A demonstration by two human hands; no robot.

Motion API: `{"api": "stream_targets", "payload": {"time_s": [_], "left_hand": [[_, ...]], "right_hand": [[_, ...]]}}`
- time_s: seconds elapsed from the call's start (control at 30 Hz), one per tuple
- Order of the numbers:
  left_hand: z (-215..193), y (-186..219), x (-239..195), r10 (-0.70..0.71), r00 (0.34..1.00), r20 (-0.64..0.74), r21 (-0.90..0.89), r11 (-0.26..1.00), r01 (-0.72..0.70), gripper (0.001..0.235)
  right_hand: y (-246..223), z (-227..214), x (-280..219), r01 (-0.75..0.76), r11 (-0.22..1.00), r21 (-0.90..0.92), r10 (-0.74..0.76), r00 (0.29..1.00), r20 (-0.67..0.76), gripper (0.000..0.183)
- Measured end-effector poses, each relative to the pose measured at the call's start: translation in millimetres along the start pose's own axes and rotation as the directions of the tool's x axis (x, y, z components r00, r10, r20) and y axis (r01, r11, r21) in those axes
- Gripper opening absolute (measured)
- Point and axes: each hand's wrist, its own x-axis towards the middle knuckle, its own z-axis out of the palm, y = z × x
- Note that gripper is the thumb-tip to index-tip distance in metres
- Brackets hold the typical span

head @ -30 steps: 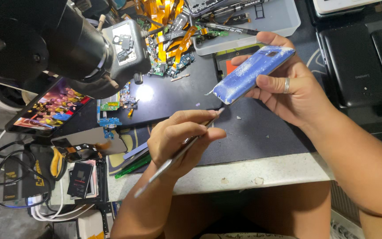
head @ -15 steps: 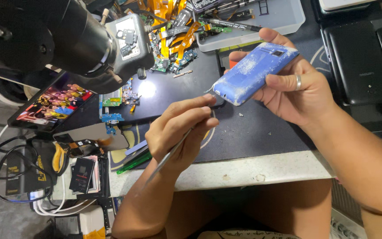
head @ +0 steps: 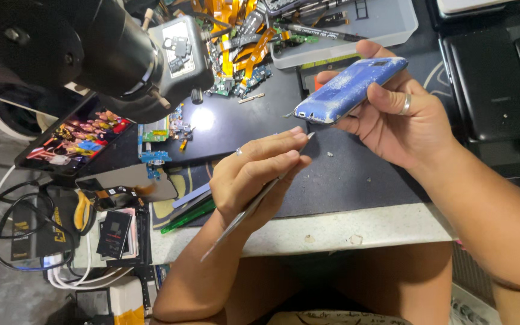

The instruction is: The person disassembles a smartphone by removing screws and separating the motherboard from the chassis. They then remove the back cover from another phone and unscrew internal components, working with multiple disassembled devices on the bench.

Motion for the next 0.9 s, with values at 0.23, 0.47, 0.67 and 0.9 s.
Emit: {"api": "stream_targets", "payload": {"time_s": [0.23,0.47,0.67,0.9], "left_hand": [[0,2,1,0.038,0.999,0.013,-0.043,0.998,-0.037,0.027],[3,0,-2,-0.006,1.0,0.027,-0.093,0.996,0.008,0.026],[0,-3,-3,0.013,0.999,0.04,-0.097,0.995,-0.009,0.026],[2,-1,0,0.012,0.999,0.046,-0.13,0.991,-0.006,0.028]], "right_hand": [[5,1,0,-0.023,0.998,-0.066,0.024,1.0,0.01,0.054],[6,4,-2,-0.063,0.996,-0.064,0.064,0.998,0.009,0.055],[9,6,-3,-0.076,0.994,-0.074,0.077,0.997,0.016,0.056],[11,5,-1,-0.064,0.996,-0.068,0.065,0.998,0.012,0.054]]}}
